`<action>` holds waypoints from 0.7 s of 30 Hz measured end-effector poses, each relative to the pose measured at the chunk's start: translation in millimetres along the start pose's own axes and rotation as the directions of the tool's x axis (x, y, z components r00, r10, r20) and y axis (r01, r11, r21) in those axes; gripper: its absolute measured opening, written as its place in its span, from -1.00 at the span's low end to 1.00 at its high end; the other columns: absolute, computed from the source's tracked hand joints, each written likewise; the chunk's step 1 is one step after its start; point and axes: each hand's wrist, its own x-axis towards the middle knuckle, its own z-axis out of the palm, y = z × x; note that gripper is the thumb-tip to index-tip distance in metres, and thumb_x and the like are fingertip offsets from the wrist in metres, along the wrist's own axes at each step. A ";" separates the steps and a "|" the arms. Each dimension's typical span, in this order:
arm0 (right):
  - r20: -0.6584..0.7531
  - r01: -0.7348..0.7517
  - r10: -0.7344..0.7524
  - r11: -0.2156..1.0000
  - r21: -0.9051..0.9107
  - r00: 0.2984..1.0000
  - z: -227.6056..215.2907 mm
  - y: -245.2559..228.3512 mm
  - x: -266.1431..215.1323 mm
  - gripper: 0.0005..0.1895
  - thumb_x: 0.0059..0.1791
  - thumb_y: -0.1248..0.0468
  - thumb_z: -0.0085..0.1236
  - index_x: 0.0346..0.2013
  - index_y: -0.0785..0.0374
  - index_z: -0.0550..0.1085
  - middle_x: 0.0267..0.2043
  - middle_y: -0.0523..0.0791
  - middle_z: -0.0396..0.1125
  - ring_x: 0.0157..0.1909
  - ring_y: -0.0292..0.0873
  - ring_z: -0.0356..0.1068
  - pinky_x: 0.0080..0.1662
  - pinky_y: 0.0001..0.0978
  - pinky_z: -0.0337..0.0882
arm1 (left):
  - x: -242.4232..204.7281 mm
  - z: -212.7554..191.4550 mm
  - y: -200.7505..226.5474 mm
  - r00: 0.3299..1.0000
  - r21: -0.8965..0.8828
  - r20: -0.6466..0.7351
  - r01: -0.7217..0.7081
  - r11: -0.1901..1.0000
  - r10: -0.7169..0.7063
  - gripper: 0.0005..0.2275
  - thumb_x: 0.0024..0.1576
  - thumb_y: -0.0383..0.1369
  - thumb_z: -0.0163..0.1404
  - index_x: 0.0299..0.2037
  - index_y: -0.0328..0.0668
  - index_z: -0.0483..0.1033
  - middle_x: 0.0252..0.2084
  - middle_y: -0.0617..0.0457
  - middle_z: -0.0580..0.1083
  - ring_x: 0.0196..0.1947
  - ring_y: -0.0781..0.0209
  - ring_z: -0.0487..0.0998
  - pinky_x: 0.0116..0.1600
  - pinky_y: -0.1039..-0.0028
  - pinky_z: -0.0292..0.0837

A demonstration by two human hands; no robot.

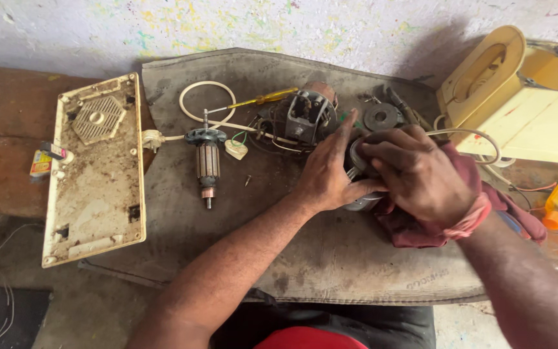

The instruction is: The person disassembles a small electric motor, cleans internal components with a cloth, applies lubricant, and reassembles the motor. They use a screwdriver to remove parts, wipe surfaces, and insert the rotor back into the housing.

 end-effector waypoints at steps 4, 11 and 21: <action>0.077 0.264 -0.265 0.964 0.032 0.961 -13.8 28.0 -5.5 -0.84 -0.09 0.38 0.24 -0.22 0.33 0.56 -0.06 0.00 0.50 -0.04 0.01 0.47 0.03 -0.17 0.49 | 1.1 1.4 1.7 0.999 0.004 -0.026 -0.027 1.000 0.028 0.13 -0.09 0.11 0.34 0.52 -0.42 -0.10 0.38 -0.38 0.32 0.36 -0.25 0.44 0.41 0.12 0.38; -0.141 -0.032 0.036 0.999 0.031 0.989 -19.6 11.2 19.2 -0.81 0.02 0.43 0.21 -0.06 0.35 0.60 0.01 0.02 0.48 0.07 0.03 0.48 0.14 -0.18 0.51 | -3.0 3.4 -4.1 0.999 0.027 -0.027 -0.022 0.999 0.023 0.09 -0.05 0.02 0.36 0.54 -0.40 -0.09 0.33 -0.30 0.40 0.31 -0.25 0.47 0.40 0.09 0.38; 0.073 0.143 -0.157 0.975 0.170 0.985 -14.7 18.1 -6.3 -0.90 -0.04 0.39 0.19 -0.23 0.26 0.57 -0.03 -0.04 0.51 0.08 -0.01 0.53 0.08 -0.26 0.52 | 1.3 0.8 0.8 1.000 -0.036 -0.018 -0.015 0.999 0.014 0.15 -0.10 0.07 0.36 0.54 -0.42 -0.13 0.25 -0.25 0.45 0.27 -0.20 0.52 0.36 0.12 0.42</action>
